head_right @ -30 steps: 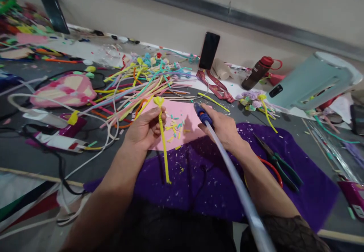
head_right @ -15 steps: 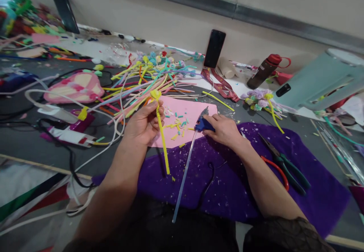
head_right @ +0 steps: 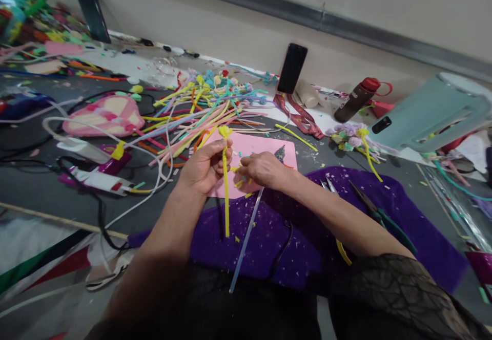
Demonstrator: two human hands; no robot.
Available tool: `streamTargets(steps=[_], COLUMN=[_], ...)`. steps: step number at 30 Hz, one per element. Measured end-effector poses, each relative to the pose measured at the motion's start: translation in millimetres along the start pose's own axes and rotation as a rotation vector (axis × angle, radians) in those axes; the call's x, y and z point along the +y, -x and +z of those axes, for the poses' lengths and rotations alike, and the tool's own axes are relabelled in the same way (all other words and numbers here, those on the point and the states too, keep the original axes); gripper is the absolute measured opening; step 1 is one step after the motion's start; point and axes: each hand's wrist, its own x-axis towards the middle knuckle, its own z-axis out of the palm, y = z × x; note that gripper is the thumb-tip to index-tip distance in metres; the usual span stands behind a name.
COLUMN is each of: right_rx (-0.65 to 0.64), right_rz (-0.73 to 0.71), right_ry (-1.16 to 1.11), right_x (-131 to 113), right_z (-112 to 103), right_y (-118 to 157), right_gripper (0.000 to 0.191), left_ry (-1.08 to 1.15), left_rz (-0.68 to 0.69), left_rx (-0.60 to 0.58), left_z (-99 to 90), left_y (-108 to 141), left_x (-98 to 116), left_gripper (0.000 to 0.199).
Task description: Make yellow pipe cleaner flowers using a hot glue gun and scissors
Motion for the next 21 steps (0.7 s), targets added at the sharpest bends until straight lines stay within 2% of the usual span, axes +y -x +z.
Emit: streamTargets(steps=[5, 7, 9, 12, 15, 18, 21], right_rx=[-0.034, -0.012, 0.065, 0.284, 0.484, 0.567, 0.61], right_rz=[-0.073, -0.003, 0.136, 0.339, 0.395, 0.378, 0.372], right_ry=[0.004, -0.043, -0.16, -0.546, -1.113, -1.507, -1.667], right_x=[-0.7, -0.9, -0.6, 1.0, 3.0, 4.7, 6.3], right_z=[7.6, 7.9, 6.5, 0.0, -10.3, -18.4, -21.4], right_y=[-9.4, -9.7, -8.2, -2.7, 4.8, 10.9, 14.0], right_gripper=[0.016, 0.016, 0.016, 0.014, 0.012, 0.014, 0.023], left_ry=[-0.015, -0.016, -0.012, -0.02, -0.043, -0.048, -0.037], left_rz=[0.018, 0.018, 0.007, -0.008, -0.032, -0.062, -0.085], left_rx=[-0.007, -0.007, -0.003, -0.009, -0.032, -0.009, -0.009], left_z=[0.8, 0.7, 0.6, 1.4, 3.1, 4.2, 3.9], left_y=[0.6, 0.6, 0.5, 0.4, 0.2, -0.6, -1.2], left_x=[-1.0, -1.5, -2.0, -3.0, -4.6, -6.6, -9.1], left_gripper=[0.017, 0.018, 0.019, 0.019, 0.019, 0.02, 0.023])
